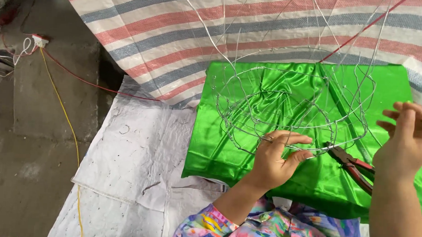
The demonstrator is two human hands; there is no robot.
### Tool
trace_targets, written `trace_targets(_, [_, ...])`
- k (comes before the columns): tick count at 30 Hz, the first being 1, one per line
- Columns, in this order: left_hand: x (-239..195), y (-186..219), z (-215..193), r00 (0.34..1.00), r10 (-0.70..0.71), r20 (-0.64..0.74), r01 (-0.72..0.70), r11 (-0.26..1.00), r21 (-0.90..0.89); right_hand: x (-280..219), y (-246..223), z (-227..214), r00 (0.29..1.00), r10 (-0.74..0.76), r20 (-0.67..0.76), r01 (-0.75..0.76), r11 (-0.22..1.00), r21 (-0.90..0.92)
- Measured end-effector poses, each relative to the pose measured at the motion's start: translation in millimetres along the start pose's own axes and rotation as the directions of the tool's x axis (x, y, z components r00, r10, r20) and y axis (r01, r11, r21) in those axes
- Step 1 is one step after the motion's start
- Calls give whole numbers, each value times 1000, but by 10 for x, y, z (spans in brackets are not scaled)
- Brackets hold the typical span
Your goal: Securing vertical wire ribs to circular metal rings using thin binding wire and pliers to create a frame.
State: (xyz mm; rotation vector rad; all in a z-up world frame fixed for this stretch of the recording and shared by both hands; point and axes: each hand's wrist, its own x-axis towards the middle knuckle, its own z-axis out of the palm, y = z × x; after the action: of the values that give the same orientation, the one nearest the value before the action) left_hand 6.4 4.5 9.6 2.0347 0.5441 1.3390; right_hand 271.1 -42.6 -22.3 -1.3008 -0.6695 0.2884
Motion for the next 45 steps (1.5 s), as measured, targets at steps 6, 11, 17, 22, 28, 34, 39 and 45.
trace_targets(6, [79,274,-68,925,-257,280,336,897,-287,-861,-674,134,715,-534,452,655,738,-165])
trace_targets(11, [77,270,-115,894,-233,382,352,894,-279,-852,-647,380,600,-513,614,745,638,-195])
trace_targets(17, [176,539,-402,747,-328,578,496,854,-156,-773,-564,418,587,-544,600,747,650,-141])
trace_targets(22, [28,614,-819,821,-303,484,339,941,13,-708,-523,381,624,-506,595,718,672,-182])
trace_targets(28, [49,315,-825,998,-16,68,-4,960,279,-708,-536,448,632,-533,562,708,692,-139])
trace_targets(34, [210,271,-629,989,143,31,-130,769,626,-722,-531,427,679,-500,537,674,715,-186])
trace_targets(39, [289,190,-537,985,167,38,-151,746,648,-730,-524,424,752,-423,505,615,727,-305])
trace_targets(45, [227,63,-412,988,147,41,-143,793,592,-800,-511,528,803,-345,485,588,586,-557])
